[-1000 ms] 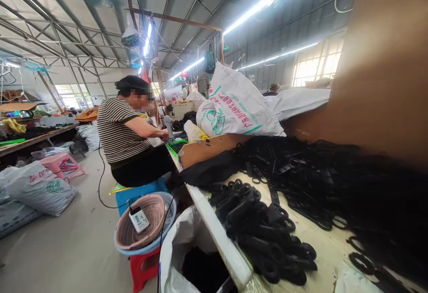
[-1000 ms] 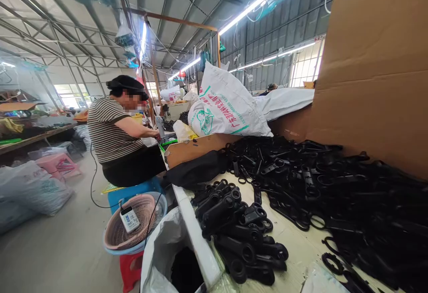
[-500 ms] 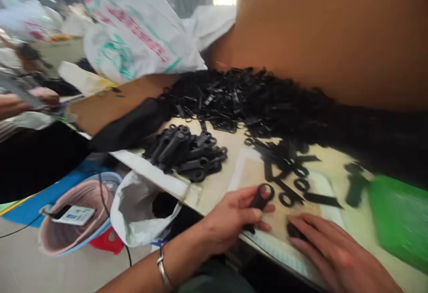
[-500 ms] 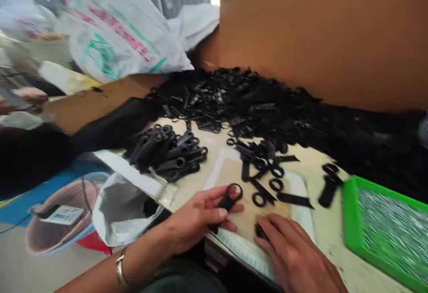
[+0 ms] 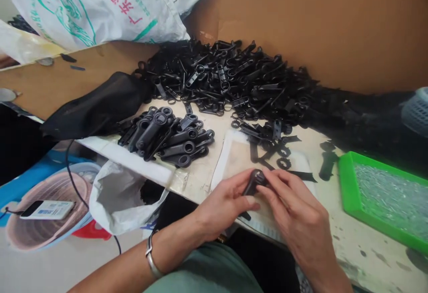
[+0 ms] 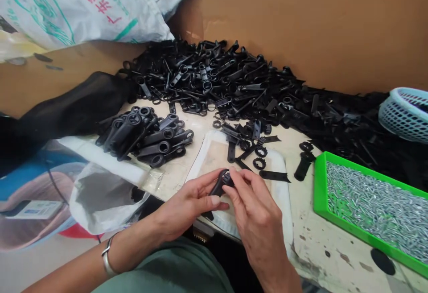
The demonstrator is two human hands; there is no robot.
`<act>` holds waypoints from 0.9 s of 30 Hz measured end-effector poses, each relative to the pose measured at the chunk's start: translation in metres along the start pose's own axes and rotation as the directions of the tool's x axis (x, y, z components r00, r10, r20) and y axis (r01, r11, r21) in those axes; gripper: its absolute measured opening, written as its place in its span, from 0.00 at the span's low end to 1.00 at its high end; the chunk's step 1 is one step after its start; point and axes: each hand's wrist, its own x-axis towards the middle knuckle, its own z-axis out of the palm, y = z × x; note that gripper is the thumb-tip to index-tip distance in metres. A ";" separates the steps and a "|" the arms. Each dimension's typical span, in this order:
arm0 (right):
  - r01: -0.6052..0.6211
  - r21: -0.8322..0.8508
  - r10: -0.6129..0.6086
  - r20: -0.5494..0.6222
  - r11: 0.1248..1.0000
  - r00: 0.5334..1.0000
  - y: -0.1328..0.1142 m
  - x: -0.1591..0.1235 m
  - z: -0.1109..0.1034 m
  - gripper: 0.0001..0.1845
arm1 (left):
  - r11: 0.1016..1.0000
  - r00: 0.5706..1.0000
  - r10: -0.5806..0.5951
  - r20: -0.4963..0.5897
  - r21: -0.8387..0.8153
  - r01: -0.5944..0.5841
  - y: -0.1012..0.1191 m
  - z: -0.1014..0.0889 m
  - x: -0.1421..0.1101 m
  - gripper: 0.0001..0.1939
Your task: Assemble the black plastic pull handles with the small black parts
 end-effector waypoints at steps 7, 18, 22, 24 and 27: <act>0.030 0.006 -0.030 0.020 1.000 0.999 -0.005 0.004 -0.003 0.15 | 0.954 0.994 0.109 0.002 0.279 -0.106 -0.002 -0.001 -0.005 0.30; -0.126 0.234 0.084 0.181 0.964 0.980 0.000 0.007 -0.022 0.17 | 0.791 0.987 0.148 -0.067 0.607 -0.077 0.010 -0.005 -0.007 0.17; -0.268 0.323 0.167 0.309 0.908 0.936 0.004 0.007 -0.024 0.17 | 0.889 0.999 0.018 -0.044 0.458 0.005 0.008 -0.005 -0.012 0.21; -0.313 0.346 0.162 0.402 0.885 0.901 0.000 0.007 -0.021 0.18 | 0.877 1.000 0.007 0.008 0.481 -0.010 0.008 -0.003 -0.015 0.21; -0.371 0.354 0.218 0.403 0.859 0.889 -0.010 0.007 -0.011 0.20 | 0.778 0.989 0.146 0.002 0.618 -0.116 0.005 -0.003 -0.016 0.20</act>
